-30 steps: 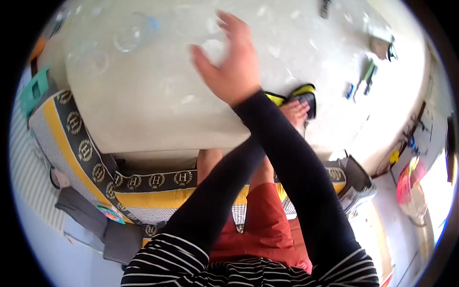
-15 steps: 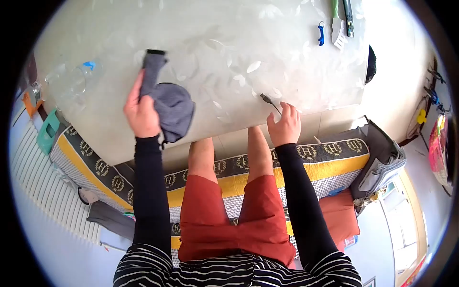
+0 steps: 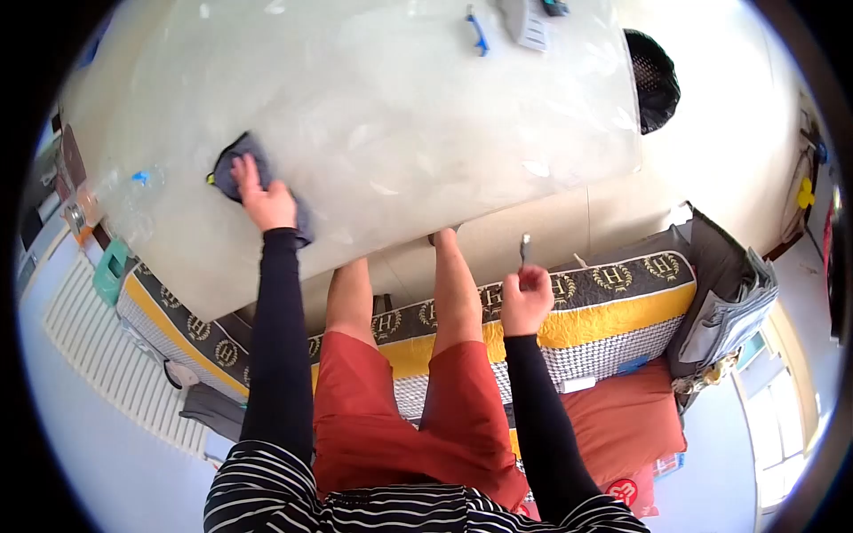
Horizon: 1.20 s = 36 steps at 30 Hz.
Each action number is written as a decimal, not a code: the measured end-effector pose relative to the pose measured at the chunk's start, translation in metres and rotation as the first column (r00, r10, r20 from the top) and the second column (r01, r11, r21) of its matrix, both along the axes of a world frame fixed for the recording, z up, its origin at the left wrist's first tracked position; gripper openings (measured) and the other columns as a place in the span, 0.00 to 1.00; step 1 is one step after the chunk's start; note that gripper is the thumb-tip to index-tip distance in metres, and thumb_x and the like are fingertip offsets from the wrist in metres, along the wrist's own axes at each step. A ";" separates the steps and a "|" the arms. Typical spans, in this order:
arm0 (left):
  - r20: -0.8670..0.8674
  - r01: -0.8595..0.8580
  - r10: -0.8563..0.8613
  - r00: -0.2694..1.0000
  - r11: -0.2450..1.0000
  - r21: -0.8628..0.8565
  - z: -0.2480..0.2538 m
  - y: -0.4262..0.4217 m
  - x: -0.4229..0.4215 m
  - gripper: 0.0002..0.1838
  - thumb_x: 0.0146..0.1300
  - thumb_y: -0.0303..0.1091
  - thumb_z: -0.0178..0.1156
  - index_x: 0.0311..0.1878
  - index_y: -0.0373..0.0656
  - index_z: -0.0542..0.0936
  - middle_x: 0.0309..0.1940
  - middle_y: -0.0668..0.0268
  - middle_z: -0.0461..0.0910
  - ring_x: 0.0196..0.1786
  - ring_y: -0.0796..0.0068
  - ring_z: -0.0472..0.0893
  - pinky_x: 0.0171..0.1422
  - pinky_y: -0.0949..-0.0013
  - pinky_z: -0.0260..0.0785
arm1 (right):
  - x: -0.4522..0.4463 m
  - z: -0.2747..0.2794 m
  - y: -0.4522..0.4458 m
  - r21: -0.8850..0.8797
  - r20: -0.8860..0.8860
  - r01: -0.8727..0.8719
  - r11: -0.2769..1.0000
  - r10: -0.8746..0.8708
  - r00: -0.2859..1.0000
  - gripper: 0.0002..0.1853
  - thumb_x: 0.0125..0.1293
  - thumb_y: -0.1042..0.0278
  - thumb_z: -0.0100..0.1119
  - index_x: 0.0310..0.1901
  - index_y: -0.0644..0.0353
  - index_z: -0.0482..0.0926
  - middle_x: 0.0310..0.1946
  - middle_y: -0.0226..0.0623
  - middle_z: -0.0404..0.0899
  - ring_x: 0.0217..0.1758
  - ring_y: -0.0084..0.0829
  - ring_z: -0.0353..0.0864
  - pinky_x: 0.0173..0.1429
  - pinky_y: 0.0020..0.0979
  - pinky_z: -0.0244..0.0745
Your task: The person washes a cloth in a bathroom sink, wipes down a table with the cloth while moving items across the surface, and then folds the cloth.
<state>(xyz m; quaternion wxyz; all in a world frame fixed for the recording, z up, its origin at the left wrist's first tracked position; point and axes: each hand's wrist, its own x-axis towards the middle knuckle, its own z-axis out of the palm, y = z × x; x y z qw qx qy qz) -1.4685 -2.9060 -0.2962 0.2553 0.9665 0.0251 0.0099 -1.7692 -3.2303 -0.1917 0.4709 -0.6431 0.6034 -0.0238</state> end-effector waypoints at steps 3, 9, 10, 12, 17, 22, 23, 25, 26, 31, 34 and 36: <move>-0.012 0.157 -0.158 0.987 0.986 -0.054 0.016 -0.123 -0.045 0.42 0.54 0.19 0.49 0.78 0.42 0.68 0.81 0.51 0.61 0.85 0.49 0.53 0.87 0.45 0.39 | -0.059 0.012 -0.015 -0.022 -0.090 0.122 0.992 -0.123 0.988 0.05 0.60 0.78 0.65 0.36 0.63 0.78 0.30 0.26 0.78 0.32 0.17 0.75 0.40 0.22 0.73; -0.114 0.196 -0.248 0.962 0.919 -0.343 0.035 -0.403 -0.155 0.48 0.54 0.22 0.53 0.83 0.43 0.57 0.84 0.50 0.54 0.86 0.47 0.49 0.86 0.37 0.36 | -0.133 0.030 -0.020 -0.046 -0.203 0.173 0.984 -0.178 0.963 0.05 0.61 0.77 0.64 0.36 0.64 0.77 0.32 0.31 0.80 0.34 0.22 0.79 0.44 0.27 0.76; -0.117 0.193 -0.261 0.958 0.892 -0.408 0.033 -0.445 -0.164 0.48 0.54 0.22 0.53 0.83 0.43 0.57 0.84 0.50 0.54 0.86 0.47 0.49 0.86 0.39 0.36 | -0.137 0.034 -0.020 -0.039 -0.210 0.187 0.982 -0.191 0.959 0.05 0.61 0.77 0.64 0.36 0.64 0.77 0.32 0.31 0.81 0.35 0.22 0.79 0.44 0.27 0.76; -0.080 0.204 -0.294 0.952 0.812 -0.547 0.031 -0.520 -0.164 0.47 0.56 0.20 0.51 0.83 0.41 0.56 0.83 0.48 0.56 0.86 0.49 0.52 0.86 0.41 0.37 | -0.136 0.040 -0.022 -0.033 -0.180 0.250 0.968 -0.251 0.951 0.05 0.61 0.78 0.64 0.36 0.64 0.77 0.32 0.32 0.81 0.35 0.22 0.79 0.45 0.27 0.76; 0.087 0.199 -0.202 0.976 0.644 -0.738 0.054 -0.618 -0.103 0.38 0.59 0.17 0.49 0.77 0.30 0.63 0.75 0.40 0.66 0.79 0.42 0.64 0.84 0.53 0.55 | -0.132 0.050 -0.027 -0.013 -0.146 0.345 0.939 -0.343 0.928 0.05 0.61 0.79 0.64 0.37 0.64 0.78 0.33 0.32 0.82 0.36 0.23 0.80 0.47 0.27 0.76; 0.105 0.246 -0.276 0.955 0.547 -0.800 0.078 -0.587 -0.086 0.28 0.60 0.21 0.48 0.65 0.26 0.76 0.59 0.39 0.81 0.64 0.46 0.81 0.72 0.58 0.71 | -0.130 0.044 -0.019 0.070 -0.136 0.344 0.936 -0.333 0.933 0.06 0.60 0.80 0.64 0.38 0.63 0.77 0.34 0.32 0.81 0.39 0.23 0.80 0.48 0.26 0.75; 0.079 0.210 -0.253 0.964 0.550 -0.808 0.074 -0.581 -0.083 0.28 0.60 0.23 0.49 0.65 0.26 0.76 0.56 0.39 0.84 0.60 0.49 0.85 0.68 0.62 0.74 | -0.133 0.044 -0.015 0.060 -0.096 0.353 0.934 -0.347 0.933 0.06 0.61 0.80 0.63 0.38 0.63 0.77 0.34 0.31 0.81 0.37 0.21 0.79 0.45 0.25 0.75; -0.049 0.109 -0.299 0.953 0.489 -0.866 0.082 -0.574 -0.082 0.29 0.61 0.23 0.48 0.67 0.27 0.75 0.54 0.42 0.85 0.56 0.59 0.86 0.66 0.65 0.74 | -0.122 0.034 -0.013 0.030 0.011 0.374 0.927 -0.374 0.927 0.05 0.63 0.81 0.62 0.39 0.63 0.77 0.34 0.29 0.80 0.34 0.18 0.78 0.39 0.22 0.75; -0.074 0.086 -0.325 0.943 0.452 -0.888 0.087 -0.572 -0.082 0.29 0.61 0.23 0.48 0.67 0.25 0.75 0.58 0.40 0.83 0.60 0.53 0.84 0.69 0.62 0.73 | -0.122 0.035 -0.014 0.044 -0.018 0.355 0.934 -0.355 0.935 0.06 0.64 0.82 0.61 0.39 0.62 0.76 0.34 0.29 0.80 0.34 0.17 0.78 0.39 0.21 0.75; -0.262 -0.195 -0.424 0.867 0.195 -0.961 0.105 -0.545 -0.068 0.26 0.62 0.25 0.49 0.62 0.28 0.79 0.55 0.44 0.85 0.58 0.53 0.85 0.67 0.62 0.73 | -0.106 0.031 -0.027 0.090 0.047 0.379 0.921 -0.384 0.922 0.06 0.62 0.81 0.63 0.39 0.62 0.77 0.37 0.29 0.81 0.39 0.19 0.76 0.48 0.24 0.74; -0.347 -0.369 -0.382 0.856 0.018 -0.929 0.108 -0.469 -0.060 0.25 0.61 0.23 0.49 0.61 0.29 0.80 0.47 0.57 0.86 0.48 0.70 0.82 0.58 0.69 0.74 | -0.072 0.028 -0.047 0.006 0.061 0.247 0.969 -0.247 0.967 0.05 0.65 0.80 0.64 0.38 0.61 0.77 0.34 0.27 0.79 0.35 0.18 0.75 0.43 0.23 0.73; -0.521 -0.536 -0.374 0.767 0.073 -0.841 0.116 -0.383 -0.056 0.26 0.61 0.23 0.49 0.64 0.30 0.79 0.46 0.65 0.83 0.44 0.79 0.78 0.52 0.73 0.73 | -0.028 0.027 -0.058 -0.091 0.080 0.087 0.992 -0.080 0.994 0.04 0.68 0.77 0.64 0.37 0.62 0.77 0.30 0.25 0.78 0.31 0.18 0.73 0.39 0.22 0.71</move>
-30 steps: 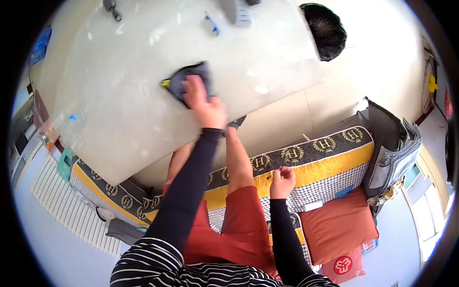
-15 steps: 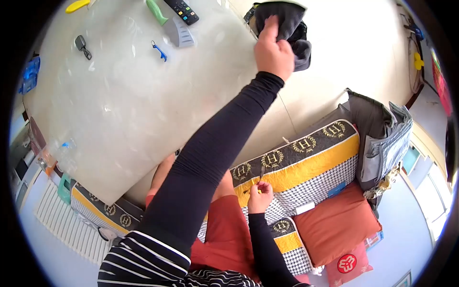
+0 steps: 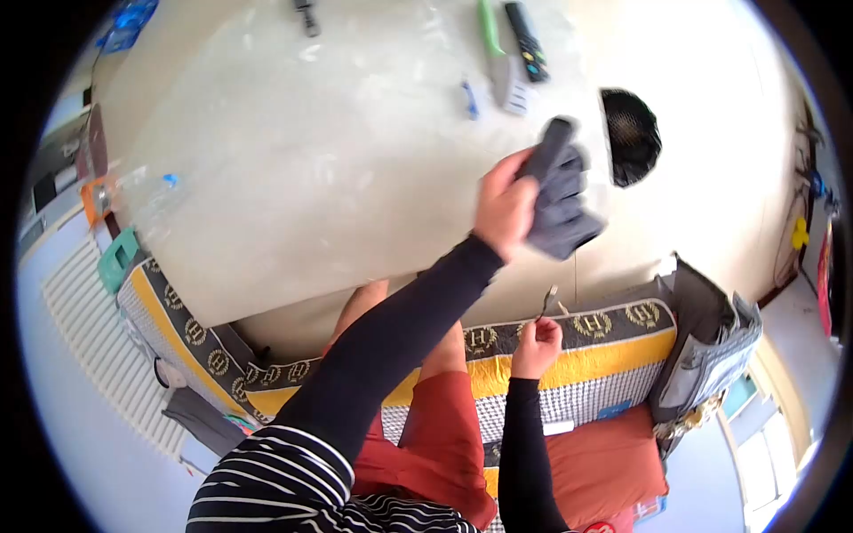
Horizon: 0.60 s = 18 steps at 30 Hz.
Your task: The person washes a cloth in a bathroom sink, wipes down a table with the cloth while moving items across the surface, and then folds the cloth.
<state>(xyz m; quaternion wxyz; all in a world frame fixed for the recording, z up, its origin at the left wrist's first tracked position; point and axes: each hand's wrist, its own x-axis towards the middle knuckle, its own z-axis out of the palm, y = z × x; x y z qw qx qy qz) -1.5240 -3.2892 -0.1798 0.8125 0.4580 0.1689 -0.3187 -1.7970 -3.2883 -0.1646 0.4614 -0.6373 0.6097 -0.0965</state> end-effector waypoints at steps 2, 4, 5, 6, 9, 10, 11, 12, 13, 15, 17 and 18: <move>0.049 -0.125 0.120 0.992 0.984 0.130 0.009 0.089 0.005 0.28 0.60 0.23 0.50 0.66 0.28 0.77 0.45 0.67 0.81 0.38 0.83 0.74 0.43 0.75 0.70 | 0.049 -0.002 -0.009 -0.034 -0.041 -0.170 0.985 0.168 0.985 0.05 0.66 0.75 0.66 0.37 0.63 0.78 0.29 0.29 0.78 0.32 0.20 0.77 0.38 0.25 0.73; 0.213 -0.221 0.151 0.965 0.907 0.359 0.006 0.190 0.009 0.29 0.61 0.25 0.49 0.67 0.26 0.76 0.52 0.62 0.82 0.46 0.79 0.79 0.54 0.74 0.74 | 0.090 -0.016 -0.013 -0.123 -0.096 -0.371 0.921 0.361 0.928 0.06 0.63 0.74 0.66 0.37 0.63 0.78 0.28 0.35 0.79 0.31 0.27 0.80 0.39 0.31 0.76; 0.278 -0.294 0.179 0.944 0.840 0.455 0.000 0.240 0.009 0.29 0.62 0.25 0.49 0.68 0.27 0.74 0.53 0.60 0.83 0.49 0.75 0.82 0.57 0.72 0.75 | 0.110 -0.027 -0.015 -0.212 -0.159 -0.497 0.841 0.473 0.867 0.06 0.61 0.74 0.66 0.37 0.64 0.79 0.28 0.38 0.80 0.31 0.32 0.82 0.39 0.34 0.77; 0.402 -0.304 0.038 0.915 0.720 0.624 0.013 0.281 0.022 0.29 0.64 0.23 0.48 0.69 0.27 0.73 0.55 0.57 0.83 0.51 0.73 0.83 0.60 0.69 0.75 | 0.131 -0.033 -0.012 -0.217 -0.189 -0.541 0.813 0.508 0.840 0.05 0.60 0.73 0.65 0.37 0.63 0.80 0.30 0.40 0.81 0.31 0.38 0.82 0.40 0.38 0.78; 0.559 -0.465 -0.112 0.822 0.435 0.771 -0.005 0.389 0.040 0.28 0.68 0.20 0.46 0.72 0.30 0.71 0.64 0.52 0.80 0.62 0.61 0.82 0.69 0.64 0.72 | 0.173 -0.052 -0.005 -0.128 -0.331 -0.717 0.685 0.652 0.682 0.08 0.61 0.68 0.66 0.41 0.60 0.81 0.35 0.37 0.83 0.33 0.40 0.84 0.43 0.41 0.78; 0.509 -0.412 -0.183 0.841 0.392 0.823 -0.016 0.415 0.048 0.29 0.68 0.22 0.49 0.73 0.32 0.70 0.69 0.50 0.76 0.68 0.56 0.77 0.72 0.63 0.69 | 0.178 -0.057 -0.001 -0.112 -0.351 -0.733 0.671 0.663 0.661 0.09 0.62 0.68 0.67 0.42 0.60 0.81 0.36 0.37 0.83 0.33 0.39 0.84 0.43 0.41 0.79; 0.454 -0.359 -0.251 0.855 0.344 0.867 -0.029 0.437 0.058 0.30 0.69 0.24 0.52 0.75 0.34 0.69 0.73 0.48 0.72 0.74 0.51 0.73 0.76 0.61 0.66 | 0.181 -0.066 0.002 -0.097 -0.370 -0.746 0.659 0.672 0.642 0.10 0.62 0.67 0.67 0.42 0.59 0.81 0.37 0.37 0.83 0.33 0.39 0.84 0.43 0.42 0.79; 0.406 -0.325 -0.403 0.820 0.256 0.910 -0.048 0.458 0.063 0.31 0.68 0.26 0.55 0.76 0.36 0.68 0.76 0.47 0.67 0.78 0.48 0.66 0.79 0.58 0.61 | 0.184 -0.073 0.006 -0.082 -0.390 -0.758 0.647 0.679 0.622 0.10 0.62 0.67 0.68 0.43 0.59 0.81 0.38 0.37 0.83 0.33 0.38 0.84 0.44 0.42 0.79; 0.335 -0.297 -0.542 0.771 0.158 0.942 -0.057 0.472 0.068 0.33 0.68 0.28 0.58 0.77 0.37 0.67 0.79 0.46 0.62 0.82 0.45 0.60 0.82 0.55 0.57 | 0.184 -0.075 0.009 -0.102 -0.402 -0.767 0.633 0.680 0.614 0.11 0.62 0.66 0.68 0.43 0.59 0.81 0.39 0.37 0.83 0.34 0.38 0.84 0.44 0.42 0.79; 0.255 -0.226 -0.698 0.669 0.135 0.965 -0.065 0.497 0.065 0.40 0.64 0.35 0.63 0.79 0.41 0.63 0.82 0.48 0.55 0.84 0.43 0.54 0.84 0.48 0.51 | 0.183 -0.075 0.016 -0.135 -0.425 -0.788 0.601 0.683 0.593 0.11 0.62 0.66 0.69 0.44 0.58 0.81 0.40 0.37 0.83 0.35 0.37 0.85 0.46 0.41 0.78; 0.213 -0.273 -0.731 0.648 0.038 0.961 -0.058 0.493 0.064 0.42 0.62 0.39 0.65 0.80 0.45 0.64 0.83 0.49 0.55 0.84 0.44 0.54 0.84 0.43 0.48 | 0.199 -0.051 0.033 -0.082 -0.450 -0.762 0.642 0.659 0.603 0.14 0.64 0.64 0.69 0.47 0.62 0.79 0.43 0.40 0.81 0.38 0.37 0.84 0.46 0.41 0.78; 0.147 -0.277 -0.709 0.690 -0.071 0.958 -0.055 0.486 0.061 0.42 0.61 0.40 0.65 0.80 0.46 0.65 0.83 0.50 0.54 0.83 0.42 0.54 0.84 0.43 0.47 | 0.201 -0.047 0.037 -0.114 -0.449 -0.755 0.645 0.645 0.618 0.15 0.64 0.64 0.69 0.47 0.63 0.78 0.44 0.41 0.80 0.38 0.37 0.83 0.46 0.41 0.77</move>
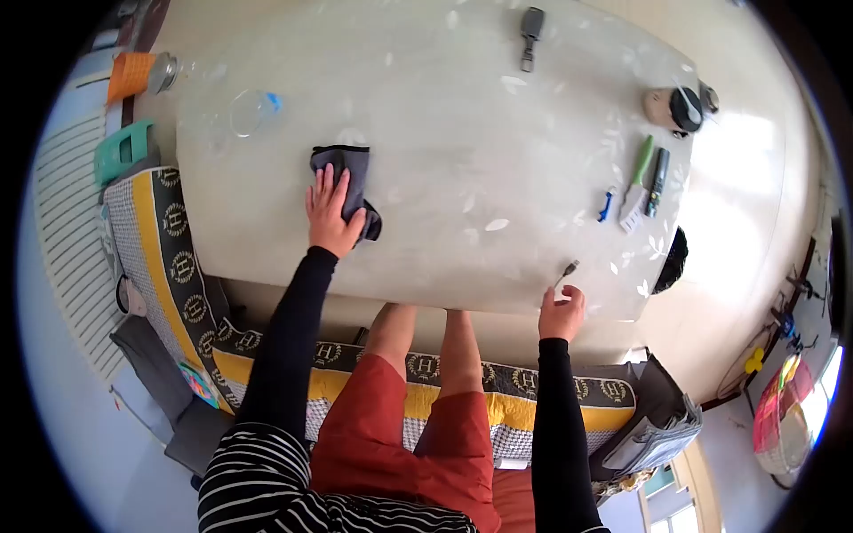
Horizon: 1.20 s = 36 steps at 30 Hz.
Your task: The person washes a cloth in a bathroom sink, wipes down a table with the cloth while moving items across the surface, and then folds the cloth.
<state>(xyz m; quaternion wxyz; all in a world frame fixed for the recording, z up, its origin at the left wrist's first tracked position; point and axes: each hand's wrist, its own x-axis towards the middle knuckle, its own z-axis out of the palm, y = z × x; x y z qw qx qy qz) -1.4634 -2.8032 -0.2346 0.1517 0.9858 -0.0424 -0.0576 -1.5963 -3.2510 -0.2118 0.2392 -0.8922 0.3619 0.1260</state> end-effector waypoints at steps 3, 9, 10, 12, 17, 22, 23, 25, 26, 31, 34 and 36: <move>0.085 -0.282 0.298 0.951 0.946 -0.161 -0.035 -0.017 -0.009 0.43 0.55 0.29 0.59 0.79 0.47 0.66 0.82 0.46 0.54 0.83 0.38 0.52 0.85 0.42 0.44 | -0.002 0.002 0.012 -0.052 0.124 0.025 0.998 -0.018 0.992 0.15 0.66 0.67 0.66 0.48 0.65 0.76 0.45 0.42 0.78 0.35 0.35 0.81 0.42 0.39 0.77; 0.085 -0.555 0.571 0.817 0.817 -0.153 -0.037 -0.126 0.064 0.45 0.54 0.25 0.59 0.79 0.32 0.58 0.80 0.37 0.53 0.84 0.34 0.46 0.87 0.42 0.40 | 0.017 0.023 0.065 0.064 0.258 0.241 0.968 -0.249 0.933 0.10 0.69 0.73 0.60 0.49 0.63 0.75 0.38 0.40 0.77 0.34 0.27 0.78 0.38 0.29 0.75; 0.100 -0.407 0.439 0.893 0.881 -0.241 -0.039 -0.145 0.068 0.44 0.53 0.24 0.60 0.78 0.33 0.60 0.80 0.40 0.55 0.84 0.36 0.49 0.86 0.42 0.42 | 0.022 0.021 0.070 0.083 0.276 0.255 0.963 -0.268 0.923 0.10 0.69 0.73 0.60 0.49 0.63 0.75 0.37 0.39 0.78 0.34 0.27 0.78 0.37 0.29 0.75; 0.058 -0.157 0.194 0.979 0.910 -0.384 -0.030 -0.195 0.066 0.39 0.54 0.24 0.60 0.74 0.36 0.67 0.79 0.46 0.60 0.84 0.42 0.54 0.85 0.42 0.46 | 0.024 0.020 0.083 0.121 0.300 0.287 0.950 -0.311 0.902 0.10 0.69 0.74 0.60 0.49 0.63 0.75 0.35 0.39 0.78 0.34 0.26 0.77 0.37 0.29 0.74; 0.121 0.562 -0.550 0.826 0.794 -0.231 -0.016 -0.222 -0.030 0.24 0.70 0.39 0.52 0.65 0.41 0.79 0.75 0.59 0.70 0.79 0.61 0.66 0.83 0.54 0.56 | 0.032 0.008 0.092 0.070 0.295 0.231 0.970 -0.241 0.925 0.10 0.67 0.75 0.59 0.49 0.63 0.76 0.35 0.39 0.78 0.34 0.27 0.77 0.37 0.28 0.74; -0.096 0.468 -0.501 0.860 0.850 -0.242 -0.026 -0.059 -0.078 0.20 0.70 0.38 0.54 0.63 0.50 0.81 0.74 0.64 0.72 0.77 0.59 0.68 0.79 0.49 0.61 | 0.055 0.015 0.126 0.034 0.341 -0.143 0.989 0.123 0.932 0.14 0.64 0.78 0.61 0.51 0.64 0.76 0.48 0.43 0.79 0.46 0.36 0.80 0.44 0.33 0.78; -0.107 0.367 -0.393 0.913 0.907 -0.207 -0.016 -0.014 -0.081 0.20 0.69 0.38 0.55 0.62 0.51 0.82 0.73 0.64 0.72 0.75 0.58 0.70 0.77 0.49 0.64 | 0.058 0.016 0.144 0.008 0.369 -0.292 0.956 0.269 0.890 0.15 0.63 0.78 0.61 0.52 0.64 0.76 0.50 0.44 0.80 0.50 0.39 0.80 0.46 0.34 0.78; -0.048 0.191 -0.195 0.980 0.978 -0.082 -0.015 0.080 -0.090 0.21 0.68 0.33 0.56 0.64 0.51 0.80 0.72 0.62 0.73 0.73 0.53 0.72 0.75 0.50 0.66 | 0.068 0.018 0.193 0.014 0.381 -0.583 0.812 0.535 0.754 0.20 0.62 0.79 0.63 0.56 0.64 0.75 0.57 0.46 0.78 0.58 0.44 0.79 0.57 0.39 0.78; 0.010 0.067 -0.066 0.998 0.998 -0.021 -0.033 0.128 -0.107 0.26 0.65 0.30 0.57 0.68 0.50 0.77 0.74 0.59 0.71 0.75 0.51 0.70 0.77 0.49 0.65 | 0.074 0.023 0.220 0.064 0.421 -0.650 0.758 0.570 0.706 0.21 0.61 0.80 0.63 0.57 0.64 0.75 0.59 0.47 0.78 0.61 0.48 0.77 0.61 0.42 0.75; -0.038 -0.573 0.581 0.813 0.811 0.116 -0.032 0.289 -0.141 0.39 0.57 0.21 0.56 0.76 0.36 0.66 0.82 0.47 0.55 0.82 0.40 0.56 0.84 0.47 0.54 | 0.066 0.038 0.299 0.192 0.513 -0.712 0.675 0.550 0.659 0.22 0.59 0.78 0.63 0.57 0.65 0.75 0.61 0.50 0.78 0.63 0.53 0.76 0.66 0.47 0.74; 0.040 -0.668 0.667 0.744 0.740 0.072 -0.050 0.252 -0.145 0.41 0.58 0.22 0.58 0.78 0.36 0.62 0.82 0.46 0.54 0.83 0.39 0.54 0.86 0.47 0.51 | 0.042 0.040 0.292 0.235 0.471 -0.658 0.716 0.509 0.721 0.22 0.60 0.79 0.62 0.58 0.65 0.74 0.62 0.49 0.77 0.62 0.50 0.77 0.63 0.45 0.75; -0.036 -0.688 0.690 0.723 0.724 0.056 -0.042 0.177 -0.144 0.44 0.57 0.23 0.60 0.79 0.37 0.60 0.82 0.42 0.52 0.83 0.38 0.52 0.86 0.47 0.48 | 0.022 0.035 0.270 0.292 0.399 -0.529 0.797 0.401 0.825 0.22 0.61 0.80 0.62 0.58 0.65 0.74 0.61 0.47 0.77 0.61 0.46 0.78 0.62 0.42 0.76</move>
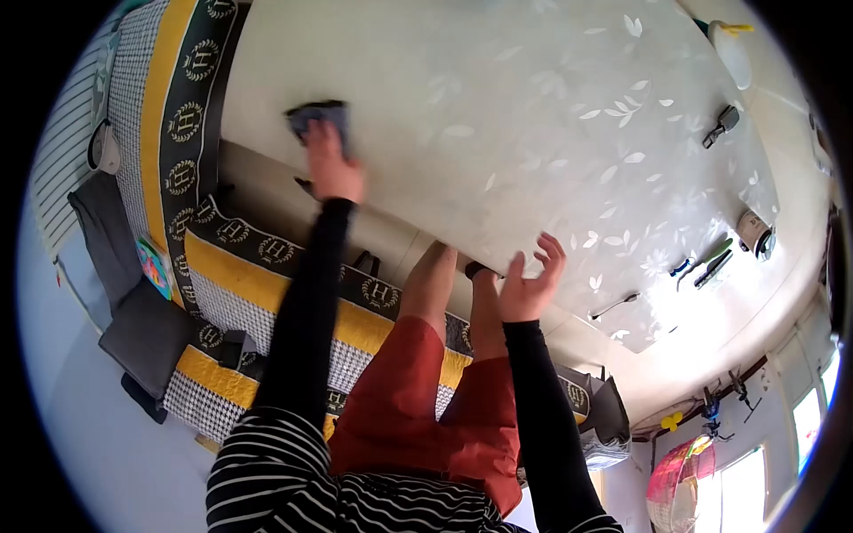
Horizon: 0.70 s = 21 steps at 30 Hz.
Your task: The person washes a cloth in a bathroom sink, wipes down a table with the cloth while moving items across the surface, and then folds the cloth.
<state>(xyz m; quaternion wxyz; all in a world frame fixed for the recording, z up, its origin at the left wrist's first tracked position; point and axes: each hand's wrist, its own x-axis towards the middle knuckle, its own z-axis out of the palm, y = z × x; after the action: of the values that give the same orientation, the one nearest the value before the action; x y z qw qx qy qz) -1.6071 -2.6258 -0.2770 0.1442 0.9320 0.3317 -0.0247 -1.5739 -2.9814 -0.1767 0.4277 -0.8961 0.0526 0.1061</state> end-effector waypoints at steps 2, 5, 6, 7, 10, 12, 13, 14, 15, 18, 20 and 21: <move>0.035 0.027 -0.025 0.999 0.997 -0.070 0.009 -0.102 -0.003 0.46 0.52 0.25 0.64 0.78 0.37 0.61 0.82 0.40 0.53 0.83 0.33 0.52 0.85 0.40 0.46 | -0.017 -0.008 -0.028 -0.024 -0.080 0.145 0.989 -0.146 0.986 0.21 0.64 0.80 0.61 0.59 0.65 0.73 0.60 0.44 0.77 0.60 0.39 0.79 0.58 0.37 0.77; -0.088 0.165 -0.198 0.976 0.942 -0.293 0.043 -0.244 -0.002 0.39 0.52 0.26 0.59 0.73 0.35 0.68 0.78 0.40 0.59 0.78 0.34 0.61 0.81 0.39 0.53 | -0.033 -0.015 -0.076 -0.130 -0.157 0.332 0.934 -0.351 0.923 0.19 0.69 0.77 0.59 0.60 0.65 0.73 0.54 0.42 0.78 0.54 0.32 0.81 0.52 0.31 0.78; -0.023 0.231 -0.248 0.969 0.929 -0.290 0.032 -0.288 -0.013 0.34 0.56 0.25 0.55 0.71 0.35 0.71 0.76 0.44 0.64 0.76 0.36 0.64 0.79 0.39 0.55 | -0.041 -0.022 -0.095 -0.138 -0.161 0.381 0.914 -0.401 0.902 0.18 0.69 0.77 0.59 0.60 0.64 0.74 0.51 0.43 0.79 0.51 0.30 0.81 0.52 0.30 0.78; -0.026 0.294 -0.335 0.942 0.860 -0.418 0.038 -0.317 -0.014 0.31 0.62 0.26 0.52 0.71 0.38 0.73 0.76 0.50 0.66 0.77 0.39 0.64 0.80 0.43 0.56 | -0.040 -0.019 -0.105 -0.156 -0.172 0.412 0.898 -0.435 0.884 0.19 0.69 0.76 0.60 0.60 0.64 0.73 0.51 0.43 0.79 0.49 0.30 0.81 0.52 0.30 0.77; 0.255 0.763 -0.731 0.634 0.536 -0.360 0.030 -0.348 -0.030 0.26 0.68 0.34 0.53 0.69 0.41 0.77 0.75 0.54 0.69 0.80 0.48 0.63 0.83 0.47 0.53 | -0.034 -0.012 -0.124 -0.134 -0.189 0.500 0.856 -0.517 0.835 0.18 0.70 0.75 0.59 0.60 0.65 0.72 0.49 0.44 0.79 0.47 0.31 0.81 0.51 0.31 0.77; 0.246 0.880 -0.852 0.463 0.408 -0.243 0.029 -0.329 -0.029 0.24 0.70 0.38 0.54 0.67 0.43 0.78 0.76 0.60 0.69 0.81 0.56 0.63 0.85 0.50 0.50 | -0.025 -0.006 -0.128 -0.157 -0.212 0.500 0.852 -0.524 0.825 0.18 0.70 0.75 0.59 0.60 0.65 0.70 0.50 0.44 0.78 0.48 0.32 0.81 0.53 0.32 0.78; 0.208 0.880 -0.872 0.443 0.378 -0.288 0.034 -0.305 -0.021 0.24 0.70 0.38 0.53 0.67 0.44 0.78 0.76 0.61 0.70 0.80 0.56 0.63 0.85 0.50 0.51 | -0.019 0.000 -0.127 -0.172 -0.231 0.512 0.841 -0.540 0.809 0.18 0.70 0.75 0.58 0.60 0.65 0.71 0.49 0.44 0.78 0.48 0.32 0.81 0.52 0.32 0.77; 0.171 0.877 -0.891 0.420 0.350 -0.330 0.038 -0.273 -0.014 0.23 0.70 0.37 0.53 0.66 0.44 0.79 0.75 0.61 0.70 0.80 0.56 0.63 0.84 0.50 0.52 | -0.017 -0.001 -0.128 -0.173 -0.213 0.524 0.834 -0.551 0.807 0.17 0.70 0.74 0.58 0.58 0.65 0.72 0.49 0.43 0.78 0.47 0.32 0.81 0.51 0.32 0.77; 0.138 0.869 -0.891 0.432 0.370 -0.328 0.039 -0.237 -0.010 0.23 0.70 0.36 0.54 0.66 0.45 0.79 0.75 0.61 0.70 0.80 0.56 0.64 0.83 0.50 0.54 | -0.014 -0.001 -0.126 -0.176 -0.193 0.513 0.840 -0.540 0.819 0.17 0.70 0.75 0.57 0.58 0.65 0.72 0.48 0.43 0.78 0.44 0.30 0.80 0.49 0.31 0.77; 0.034 0.829 -0.848 0.530 0.509 -0.234 0.038 -0.126 -0.005 0.23 0.68 0.34 0.54 0.66 0.45 0.79 0.74 0.58 0.71 0.77 0.54 0.67 0.80 0.49 0.60 | 0.000 -0.002 -0.128 -0.197 -0.132 0.490 0.849 -0.518 0.845 0.17 0.68 0.76 0.56 0.58 0.65 0.72 0.45 0.43 0.79 0.40 0.28 0.80 0.44 0.30 0.77; -0.045 0.777 -0.791 0.610 0.608 -0.163 0.042 -0.059 0.000 0.24 0.66 0.32 0.55 0.66 0.44 0.78 0.73 0.54 0.71 0.76 0.50 0.68 0.78 0.49 0.63 | 0.019 0.001 -0.124 -0.147 -0.145 0.526 0.838 -0.544 0.826 0.17 0.68 0.77 0.56 0.58 0.65 0.72 0.45 0.43 0.79 0.41 0.29 0.80 0.45 0.31 0.78; -0.053 0.722 -0.737 0.674 0.672 -0.166 0.045 -0.039 0.001 0.26 0.63 0.29 0.56 0.67 0.43 0.77 0.73 0.53 0.71 0.76 0.48 0.68 0.78 0.49 0.64 | 0.030 0.002 -0.124 -0.132 -0.148 0.547 0.827 -0.562 0.814 0.17 0.67 0.77 0.56 0.58 0.65 0.72 0.45 0.43 0.79 0.42 0.30 0.81 0.45 0.31 0.78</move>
<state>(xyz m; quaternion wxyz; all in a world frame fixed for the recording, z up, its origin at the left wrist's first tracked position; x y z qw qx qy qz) -1.6057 -2.6646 -0.2322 0.1637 0.9721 -0.0631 -0.1556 -1.5443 -3.1057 -0.1749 0.3959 -0.8455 0.3540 0.0551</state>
